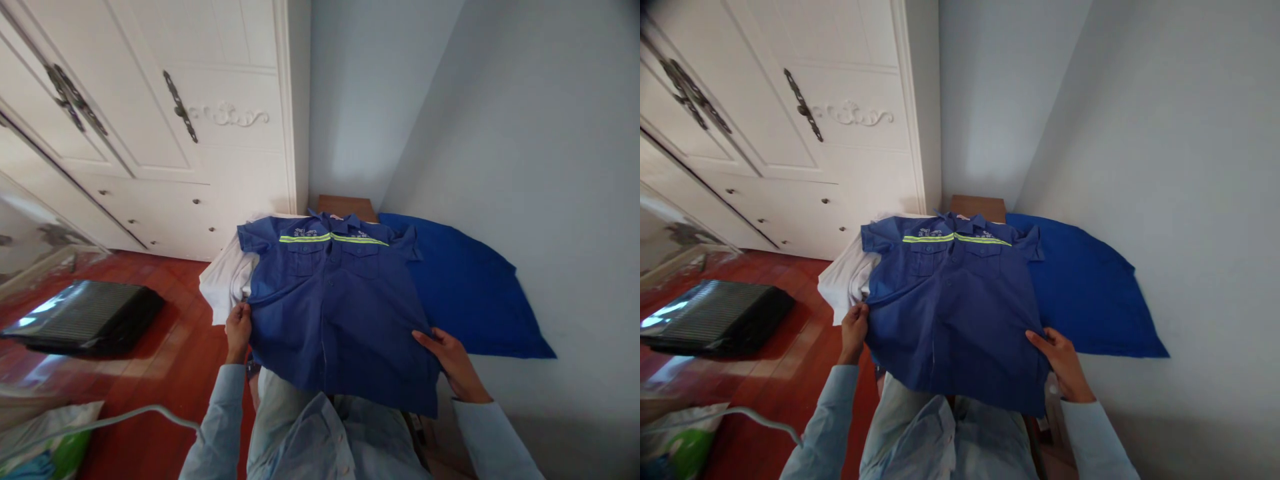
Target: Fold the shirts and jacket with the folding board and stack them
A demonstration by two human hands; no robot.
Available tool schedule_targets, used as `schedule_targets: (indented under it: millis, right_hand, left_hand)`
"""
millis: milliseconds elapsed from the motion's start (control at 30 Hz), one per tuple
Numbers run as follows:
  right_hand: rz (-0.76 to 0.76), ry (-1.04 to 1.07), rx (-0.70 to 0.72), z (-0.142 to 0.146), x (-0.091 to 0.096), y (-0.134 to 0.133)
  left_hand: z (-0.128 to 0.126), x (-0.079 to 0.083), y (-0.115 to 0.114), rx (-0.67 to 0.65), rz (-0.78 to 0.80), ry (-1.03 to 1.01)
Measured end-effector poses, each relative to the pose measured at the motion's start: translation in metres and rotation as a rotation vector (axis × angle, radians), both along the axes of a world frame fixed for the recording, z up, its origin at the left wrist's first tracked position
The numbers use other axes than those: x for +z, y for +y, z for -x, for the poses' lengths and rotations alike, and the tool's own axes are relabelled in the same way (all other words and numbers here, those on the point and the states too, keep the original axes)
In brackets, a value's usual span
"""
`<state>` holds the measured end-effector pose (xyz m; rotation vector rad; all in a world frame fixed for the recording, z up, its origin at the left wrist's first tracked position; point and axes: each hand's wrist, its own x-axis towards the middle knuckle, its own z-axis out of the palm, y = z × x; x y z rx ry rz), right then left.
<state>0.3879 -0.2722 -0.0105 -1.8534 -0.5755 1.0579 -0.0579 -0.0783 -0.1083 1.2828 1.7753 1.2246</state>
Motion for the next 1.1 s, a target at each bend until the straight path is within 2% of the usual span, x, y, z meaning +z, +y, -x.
schedule_targets:
  millis: [133,267,333,400,467,533,667,800,933,1100]
  right_hand:
    - [-0.107,0.228,-0.070,0.016,-0.033,-0.006]
    - [-0.189,0.302,-0.054,0.028,-0.056,-0.009]
    - [-0.158,0.284,0.018,0.029,-0.063,-0.009]
    - [-0.052,0.190,0.087,0.027,-0.069,-0.010]
    - [0.070,0.026,0.127,0.022,-0.073,-0.010]
    - [0.120,-0.109,0.158,0.015,-0.072,-0.011]
    - [0.078,-0.158,0.185,-0.004,-0.062,-0.018]
    - [0.086,-0.189,0.171,-0.016,-0.057,-0.027]
    - [0.119,-0.230,0.142,-0.017,-0.065,-0.031]
    - [0.149,-0.447,0.068,-0.009,-0.079,-0.034]
  left_hand:
    - [0.003,-0.008,-0.001,-0.048,0.068,0.000]
    - [0.001,-0.001,-0.008,-0.093,0.075,-0.085]
    - [-0.003,0.006,-0.011,-0.143,0.071,-0.163]
    - [-0.008,0.011,-0.013,-0.164,0.058,-0.210]
    - [-0.010,0.013,-0.012,-0.141,0.037,-0.211]
    - [-0.008,0.012,-0.009,-0.091,0.016,-0.191]
    - [0.003,0.004,-0.002,0.001,-0.004,-0.175]
    - [0.010,-0.005,0.002,0.001,0.001,-0.147]
    - [0.008,-0.010,0.002,-0.003,-0.020,-0.062]
    - [0.003,-0.006,0.002,-0.017,-0.033,0.098]
